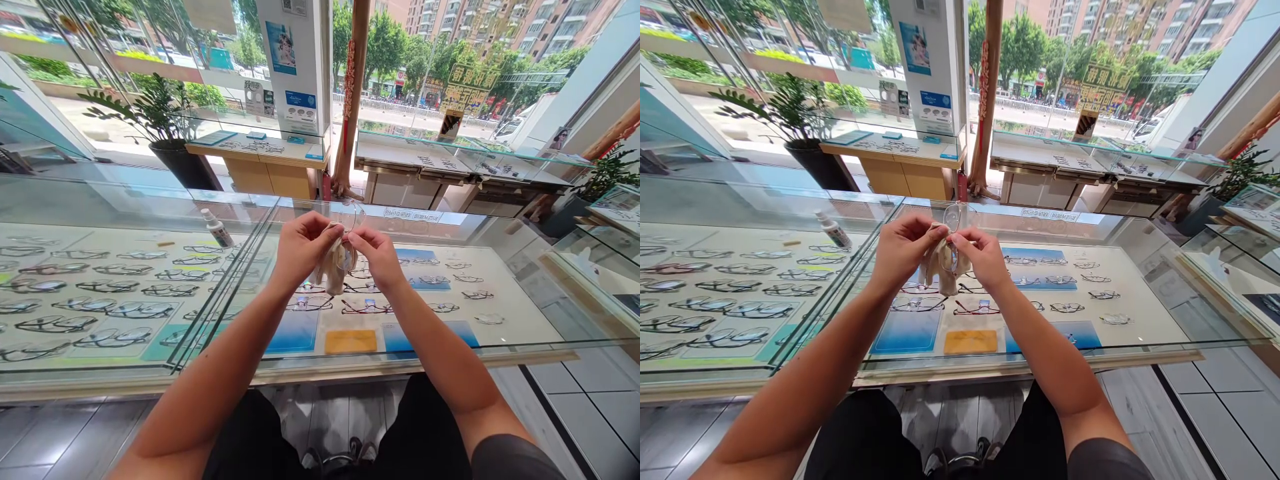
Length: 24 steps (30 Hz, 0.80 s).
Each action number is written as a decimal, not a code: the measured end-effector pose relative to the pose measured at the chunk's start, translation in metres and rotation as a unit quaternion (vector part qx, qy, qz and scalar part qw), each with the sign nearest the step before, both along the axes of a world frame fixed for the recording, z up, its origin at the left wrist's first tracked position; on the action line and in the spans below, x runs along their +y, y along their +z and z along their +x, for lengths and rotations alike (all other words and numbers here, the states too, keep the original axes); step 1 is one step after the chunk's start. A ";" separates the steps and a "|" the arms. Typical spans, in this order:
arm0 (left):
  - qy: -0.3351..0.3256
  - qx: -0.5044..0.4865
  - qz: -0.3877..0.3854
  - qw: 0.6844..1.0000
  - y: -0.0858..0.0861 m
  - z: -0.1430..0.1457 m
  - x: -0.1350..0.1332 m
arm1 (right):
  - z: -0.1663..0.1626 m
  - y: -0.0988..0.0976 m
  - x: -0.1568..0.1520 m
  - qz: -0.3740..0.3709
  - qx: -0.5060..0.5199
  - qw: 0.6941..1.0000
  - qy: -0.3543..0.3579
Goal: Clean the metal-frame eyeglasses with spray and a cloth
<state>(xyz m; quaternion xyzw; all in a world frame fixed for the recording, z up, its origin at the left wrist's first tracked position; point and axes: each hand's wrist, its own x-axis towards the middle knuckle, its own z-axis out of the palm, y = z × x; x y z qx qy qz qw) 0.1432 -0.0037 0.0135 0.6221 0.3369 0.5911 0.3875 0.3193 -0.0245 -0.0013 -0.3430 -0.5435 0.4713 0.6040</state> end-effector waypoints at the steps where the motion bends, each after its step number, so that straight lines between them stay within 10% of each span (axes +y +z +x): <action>1: 0.002 0.001 0.002 1.000 0.000 0.000 0.000 | 0.000 0.000 0.000 -0.001 0.000 1.000 0.002; 24: -0.088 -0.163 -0.087 0.979 0.009 -0.015 0.021 | 0.008 0.007 -0.003 0.049 -0.025 0.998 0.018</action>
